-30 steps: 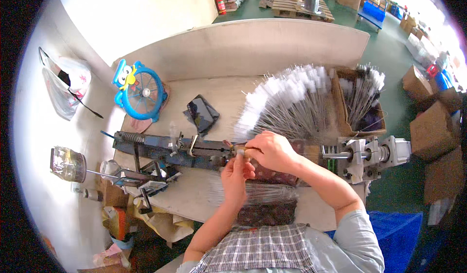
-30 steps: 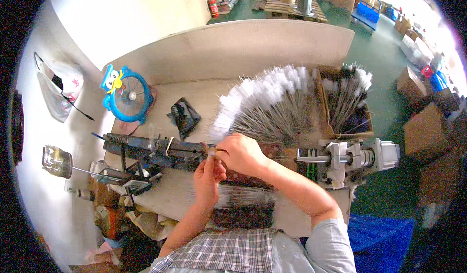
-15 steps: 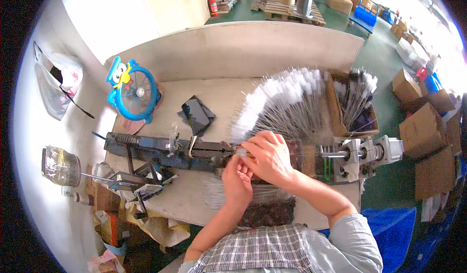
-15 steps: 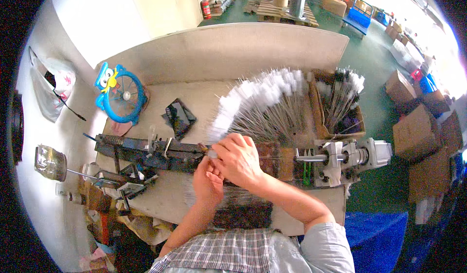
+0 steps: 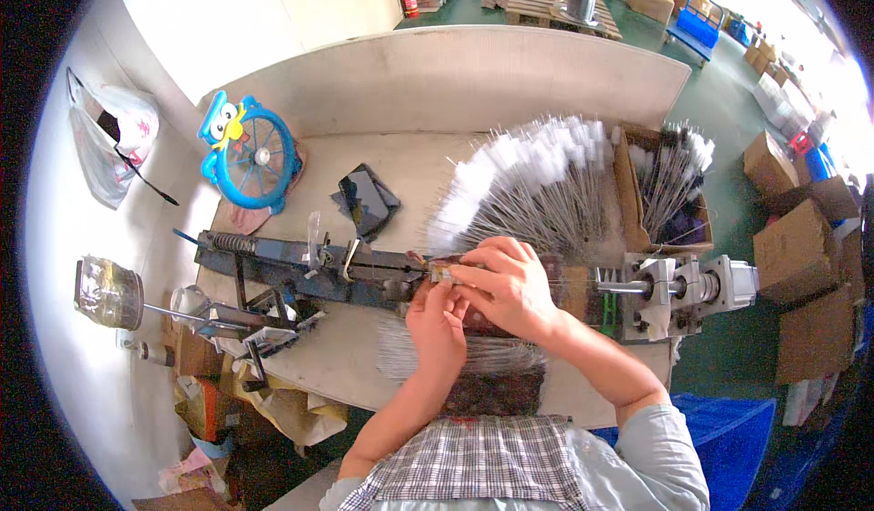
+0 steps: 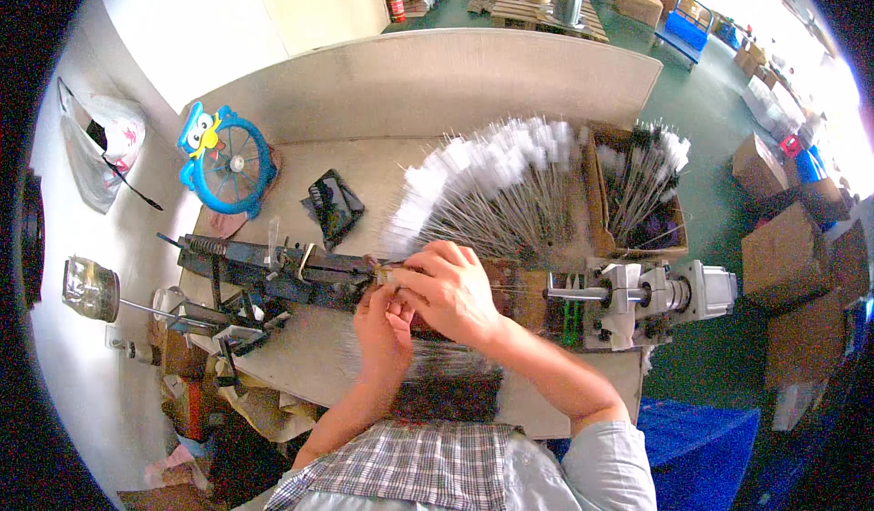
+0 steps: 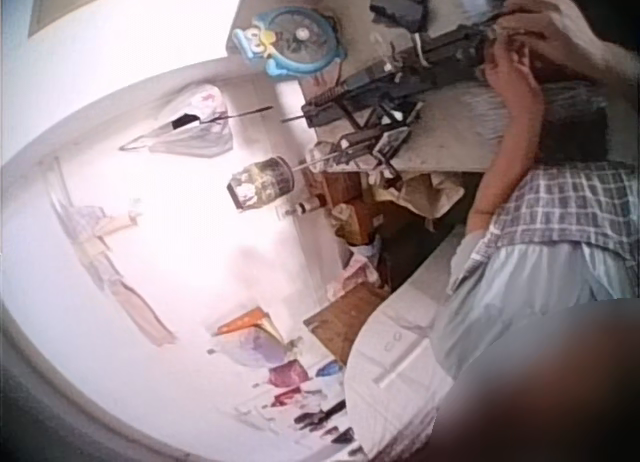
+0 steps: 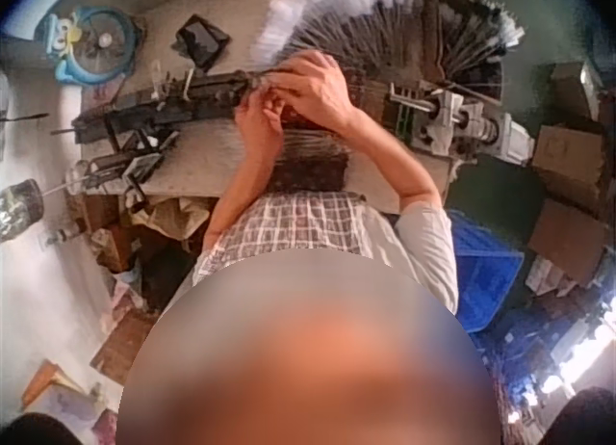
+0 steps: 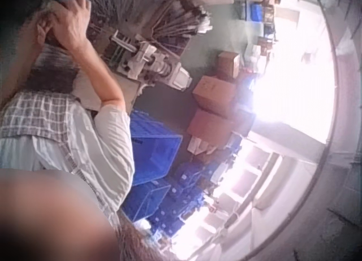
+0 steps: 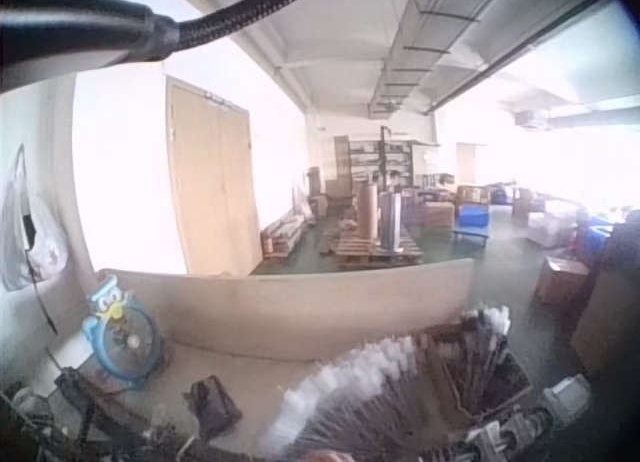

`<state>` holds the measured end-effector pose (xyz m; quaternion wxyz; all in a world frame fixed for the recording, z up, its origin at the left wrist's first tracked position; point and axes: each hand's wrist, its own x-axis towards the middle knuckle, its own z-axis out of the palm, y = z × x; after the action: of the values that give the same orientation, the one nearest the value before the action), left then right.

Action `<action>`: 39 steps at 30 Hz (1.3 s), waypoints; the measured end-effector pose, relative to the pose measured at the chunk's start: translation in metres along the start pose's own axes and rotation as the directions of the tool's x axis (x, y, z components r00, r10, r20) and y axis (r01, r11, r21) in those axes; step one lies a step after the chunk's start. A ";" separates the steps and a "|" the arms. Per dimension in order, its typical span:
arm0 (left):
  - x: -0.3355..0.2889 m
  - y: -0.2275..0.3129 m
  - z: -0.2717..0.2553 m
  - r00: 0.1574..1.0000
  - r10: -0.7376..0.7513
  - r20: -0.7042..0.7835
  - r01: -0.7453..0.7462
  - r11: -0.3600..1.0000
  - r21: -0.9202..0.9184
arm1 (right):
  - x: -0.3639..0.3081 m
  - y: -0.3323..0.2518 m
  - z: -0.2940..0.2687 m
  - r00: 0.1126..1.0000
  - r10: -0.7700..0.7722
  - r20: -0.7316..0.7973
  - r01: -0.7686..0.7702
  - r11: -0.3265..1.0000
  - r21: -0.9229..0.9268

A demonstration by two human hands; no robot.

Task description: Assembling industrial brush components by inserting bristles and metal rods into an assembly machine fixture.

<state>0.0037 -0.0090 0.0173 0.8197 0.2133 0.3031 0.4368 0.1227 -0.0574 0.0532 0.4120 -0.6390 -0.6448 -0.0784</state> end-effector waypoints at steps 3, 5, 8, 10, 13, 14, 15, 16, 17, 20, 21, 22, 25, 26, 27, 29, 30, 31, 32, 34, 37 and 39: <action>0.002 0.001 -0.007 1.000 0.001 0.003 -0.001 0.999 -0.039 | 0.005 -0.006 0.008 0.999 -0.004 0.049 0.004 1.000 -0.007; 0.001 0.002 -0.002 0.999 -0.026 -0.033 0.024 0.998 -0.066 | 0.005 -0.006 0.009 0.996 0.017 0.093 -0.017 1.000 -0.004; -0.001 0.003 0.001 0.996 -0.055 -0.070 0.046 0.991 -0.122 | 0.005 -0.006 0.007 0.998 0.007 0.065 -0.007 1.000 -0.006; 0.002 0.002 -0.003 0.997 -0.058 -0.060 0.048 0.987 -0.151 | 0.009 -0.008 0.003 0.997 -0.004 0.073 0.005 1.000 -0.016; 0.005 0.001 -0.013 0.996 -0.073 0.050 0.081 0.979 -0.188 | 0.006 -0.008 -0.001 0.999 -0.001 0.037 0.002 0.999 -0.034; 0.002 0.002 -0.008 0.998 -0.058 0.022 0.060 0.989 -0.133 | 0.001 -0.004 -0.002 0.999 0.011 0.041 -0.009 0.999 -0.054; 0.000 0.003 -0.005 0.999 -0.044 -0.008 0.043 0.996 -0.076 | -0.002 -0.003 -0.002 0.999 0.025 0.047 -0.021 0.997 -0.073; 0.000 0.003 -0.005 0.999 -0.046 -0.009 0.045 0.996 -0.080 | -0.002 -0.003 -0.003 0.998 0.025 0.051 -0.021 0.997 -0.075; 0.001 0.003 -0.005 1.000 -0.028 0.010 0.028 0.998 -0.056 | -0.001 -0.004 -0.003 0.997 0.031 0.070 -0.025 0.996 -0.082; -0.003 0.003 -0.004 1.000 -0.014 0.009 0.014 0.999 -0.029 | -0.001 -0.009 -0.006 0.996 0.032 0.089 -0.023 0.995 -0.099; -0.002 0.004 -0.003 1.000 -0.011 -0.010 0.011 1.000 -0.023 | 0.002 -0.009 -0.006 0.996 0.022 0.083 -0.013 0.994 -0.104; -0.001 0.003 -0.002 1.000 -0.005 -0.008 0.005 1.000 -0.025 | 0.002 -0.008 -0.005 0.997 0.015 0.082 -0.007 0.995 -0.103; 0.002 -0.001 -0.006 0.999 -0.030 -0.019 0.030 1.000 -0.009 | 0.001 -0.007 -0.002 0.998 0.025 0.063 -0.020 0.997 -0.073; 0.005 -0.003 -0.009 1.000 -0.027 0.002 0.027 0.999 -0.026 | 0.003 -0.008 0.001 0.998 0.011 0.057 -0.006 0.997 -0.072; 0.005 -0.003 -0.010 0.999 -0.025 0.022 0.026 0.999 -0.042 | 0.003 -0.010 0.003 0.999 -0.001 0.052 0.005 0.997 -0.071; 0.003 -0.002 -0.007 1.000 -0.025 0.003 0.025 0.998 -0.054 | 0.003 -0.010 0.008 0.999 0.020 0.040 -0.017 0.997 -0.074; 0.004 0.000 -0.005 1.000 -0.024 -0.016 0.023 0.997 -0.070 | 0.004 -0.010 0.010 0.999 0.039 0.030 -0.037 0.996 -0.077; 0.005 0.000 -0.006 1.000 -0.022 -0.012 0.021 0.997 -0.069 | 0.004 -0.009 0.009 0.999 0.037 0.027 -0.035 0.996 -0.078; 0.006 -0.001 -0.007 0.999 -0.052 -0.018 0.050 0.997 -0.058 | 0.004 -0.009 0.008 0.999 0.046 0.026 -0.044 0.995 -0.084; 0.006 -0.001 -0.009 0.997 -0.080 -0.024 0.079 0.996 -0.048 | 0.004 -0.010 0.003 0.998 0.054 0.024 -0.052 0.995 -0.090; 0.003 0.003 -0.006 0.999 -0.039 -0.019 0.037 0.994 -0.106 | 0.004 -0.011 -0.005 0.998 0.052 0.030 -0.049 0.994 -0.100; 0.000 0.007 -0.004 0.997 -0.067 -0.043 0.064 0.996 -0.057 | -0.001 -0.010 -0.011 0.988 0.105 0.114 -0.079 0.974 -0.212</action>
<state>-0.0031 -0.0052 0.0184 0.8322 0.1706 0.3158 0.4226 0.1178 -0.0666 0.0638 0.3055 -0.7113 -0.6271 -0.0859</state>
